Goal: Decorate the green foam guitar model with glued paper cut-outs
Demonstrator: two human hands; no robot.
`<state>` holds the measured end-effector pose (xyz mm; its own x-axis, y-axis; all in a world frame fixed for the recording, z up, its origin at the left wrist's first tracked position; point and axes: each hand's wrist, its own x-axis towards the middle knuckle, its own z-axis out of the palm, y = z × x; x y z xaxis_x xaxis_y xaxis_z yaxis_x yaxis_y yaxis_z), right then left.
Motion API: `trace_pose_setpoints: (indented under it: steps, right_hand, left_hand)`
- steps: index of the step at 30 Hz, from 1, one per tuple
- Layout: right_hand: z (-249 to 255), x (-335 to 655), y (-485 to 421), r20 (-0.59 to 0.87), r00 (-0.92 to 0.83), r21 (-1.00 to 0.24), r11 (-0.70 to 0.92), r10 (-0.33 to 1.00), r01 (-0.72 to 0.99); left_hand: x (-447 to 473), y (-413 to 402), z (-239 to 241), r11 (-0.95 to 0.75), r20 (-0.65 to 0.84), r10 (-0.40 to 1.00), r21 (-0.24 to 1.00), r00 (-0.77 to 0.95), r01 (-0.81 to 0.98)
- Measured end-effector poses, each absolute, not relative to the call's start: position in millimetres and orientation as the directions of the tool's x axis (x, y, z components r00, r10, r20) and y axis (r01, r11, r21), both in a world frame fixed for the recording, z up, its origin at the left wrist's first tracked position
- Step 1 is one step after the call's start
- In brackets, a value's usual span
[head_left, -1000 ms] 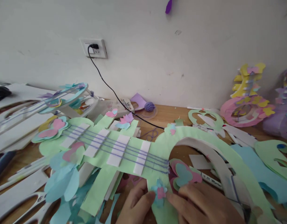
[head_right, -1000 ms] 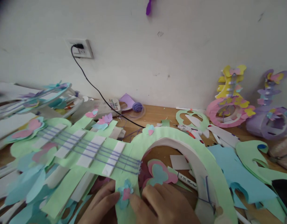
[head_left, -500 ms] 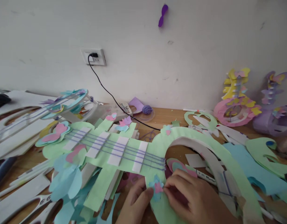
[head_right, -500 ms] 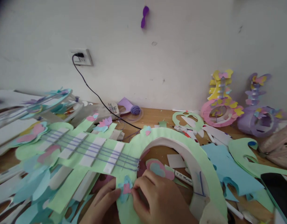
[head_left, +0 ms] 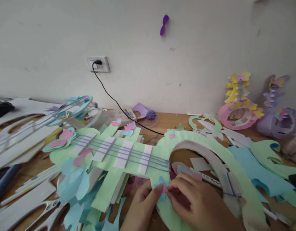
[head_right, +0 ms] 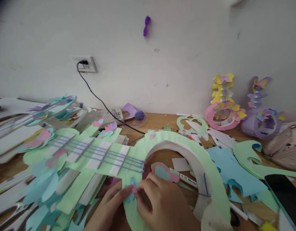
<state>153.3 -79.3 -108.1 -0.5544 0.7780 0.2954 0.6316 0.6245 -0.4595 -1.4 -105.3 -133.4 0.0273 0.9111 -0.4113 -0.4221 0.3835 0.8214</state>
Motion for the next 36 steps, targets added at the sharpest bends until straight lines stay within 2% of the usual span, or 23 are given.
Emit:
trace_pose_setpoints:
  steps: [2, 10, 30, 36]
  right_hand:
    - [-110, 154, -79, 0.318, -0.571, -0.430, 0.652, 0.757, 0.624]
    - [-110, 155, -81, 0.423, -0.598, -0.363, 0.732, 0.681, 0.576]
    - [-110, 149, -79, 0.438, -0.622, -0.304, 0.758, 0.649, 0.577]
    - [-107, 153, -80, 0.455, -0.626, -0.295, 0.771, 0.633, 0.565]
  left_hand:
    - [-1, -106, -136, 0.400, -0.435, 0.900, 0.794, 0.031, -0.458]
    - [-1, -103, -146, 0.392, -0.399, 0.914, 0.820, 0.075, -0.416]
    - [2, -100, -133, 0.332, -0.350, 0.937, 0.899, -0.014, -0.285]
    - [0, -104, -136, 0.342, -0.361, 0.932, 0.883, -0.001, -0.321]
